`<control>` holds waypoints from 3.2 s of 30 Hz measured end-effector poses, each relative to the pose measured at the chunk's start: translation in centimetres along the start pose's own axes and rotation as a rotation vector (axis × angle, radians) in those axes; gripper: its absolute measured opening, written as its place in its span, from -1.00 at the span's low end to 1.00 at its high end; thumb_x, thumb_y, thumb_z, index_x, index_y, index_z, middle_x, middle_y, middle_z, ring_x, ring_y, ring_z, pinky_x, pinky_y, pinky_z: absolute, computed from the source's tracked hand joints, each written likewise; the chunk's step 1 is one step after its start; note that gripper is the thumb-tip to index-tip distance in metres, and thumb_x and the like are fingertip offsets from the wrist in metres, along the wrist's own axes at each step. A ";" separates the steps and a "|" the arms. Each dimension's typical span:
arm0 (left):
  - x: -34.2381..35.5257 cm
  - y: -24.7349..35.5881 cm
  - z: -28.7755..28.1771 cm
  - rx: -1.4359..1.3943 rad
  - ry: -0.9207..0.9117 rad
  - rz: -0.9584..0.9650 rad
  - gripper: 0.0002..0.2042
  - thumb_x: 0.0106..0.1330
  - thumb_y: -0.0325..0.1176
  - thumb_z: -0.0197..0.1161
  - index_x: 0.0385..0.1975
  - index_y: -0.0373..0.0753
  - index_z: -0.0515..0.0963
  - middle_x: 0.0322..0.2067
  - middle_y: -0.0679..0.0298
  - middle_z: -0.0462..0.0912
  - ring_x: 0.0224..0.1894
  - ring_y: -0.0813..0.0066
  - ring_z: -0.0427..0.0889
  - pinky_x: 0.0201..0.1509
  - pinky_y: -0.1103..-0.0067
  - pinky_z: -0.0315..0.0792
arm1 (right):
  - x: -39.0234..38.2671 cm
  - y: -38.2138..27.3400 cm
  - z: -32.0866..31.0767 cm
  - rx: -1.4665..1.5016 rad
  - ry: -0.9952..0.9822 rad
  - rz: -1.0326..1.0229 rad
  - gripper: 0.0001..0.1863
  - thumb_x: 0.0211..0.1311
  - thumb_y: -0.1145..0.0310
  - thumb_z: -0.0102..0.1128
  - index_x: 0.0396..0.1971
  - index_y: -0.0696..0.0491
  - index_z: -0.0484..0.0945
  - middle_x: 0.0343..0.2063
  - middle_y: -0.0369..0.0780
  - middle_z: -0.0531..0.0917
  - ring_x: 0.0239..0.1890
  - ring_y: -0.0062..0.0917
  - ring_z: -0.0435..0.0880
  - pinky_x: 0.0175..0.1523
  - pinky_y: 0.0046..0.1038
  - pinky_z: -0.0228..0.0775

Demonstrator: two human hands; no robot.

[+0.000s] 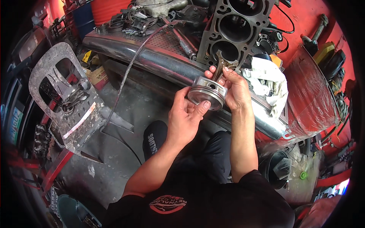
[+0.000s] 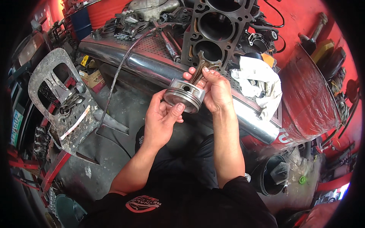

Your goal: The person lubricates a piston with oil from a bottle and carefully inserts it into one of the cylinders of an engine block by hand.

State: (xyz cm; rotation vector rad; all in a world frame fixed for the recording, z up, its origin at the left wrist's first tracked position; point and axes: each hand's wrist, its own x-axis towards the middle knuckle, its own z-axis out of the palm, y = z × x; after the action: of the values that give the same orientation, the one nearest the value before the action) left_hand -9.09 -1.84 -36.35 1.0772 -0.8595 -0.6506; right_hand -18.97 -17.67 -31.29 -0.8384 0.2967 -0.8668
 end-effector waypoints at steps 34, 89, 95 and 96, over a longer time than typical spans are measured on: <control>8.1 0.8 1.6 -0.025 0.026 -0.171 -0.73 0.64 -0.35 -0.02 -0.10 -0.40 0.60 -0.55 0.28 0.53 -0.60 0.59 0.60 -0.52 0.55 0.67 | 4.6 -1.5 -0.7 0.023 0.083 0.058 -0.69 0.57 0.39 -0.07 -0.02 0.39 0.47 -0.10 0.05 0.68 -0.03 -0.23 0.73 0.14 -0.17 0.62; 11.2 2.3 10.6 0.999 0.349 0.264 -0.01 0.07 0.21 0.55 0.30 -0.41 0.23 -0.16 -0.30 0.69 -0.10 -0.36 0.70 -0.01 0.06 0.57 | -0.7 -1.3 -0.9 -0.123 0.092 -0.249 -0.70 0.57 0.26 0.12 0.04 0.18 0.57 -0.14 -0.32 0.66 -0.10 -0.71 0.57 0.08 -0.56 0.43; 11.1 2.4 10.0 0.934 0.332 0.189 -0.03 0.11 0.15 0.55 0.32 -0.42 0.22 -0.06 -0.32 0.66 0.00 -0.34 0.68 0.07 0.06 0.54 | -0.9 -0.1 -0.8 -0.245 0.150 -0.312 -0.43 0.52 0.27 0.22 0.34 0.33 0.38 0.06 -0.19 0.65 0.07 -0.65 0.57 0.19 -0.58 0.40; 11.0 2.4 10.0 0.938 0.335 0.191 -0.03 0.11 0.15 0.55 0.32 -0.42 0.22 -0.06 -0.32 0.66 0.00 -0.34 0.68 0.07 0.06 0.54 | -1.0 0.1 -0.7 -0.299 0.170 -0.340 -0.32 0.50 0.25 0.26 0.41 0.37 0.28 0.12 -0.13 0.64 0.13 -0.62 0.57 0.24 -0.57 0.39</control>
State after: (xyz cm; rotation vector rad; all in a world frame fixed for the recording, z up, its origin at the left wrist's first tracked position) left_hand -11.73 -14.67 -28.89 1.8437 -0.9693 0.1485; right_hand -19.93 -17.25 -31.87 -1.1149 0.4485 -1.2341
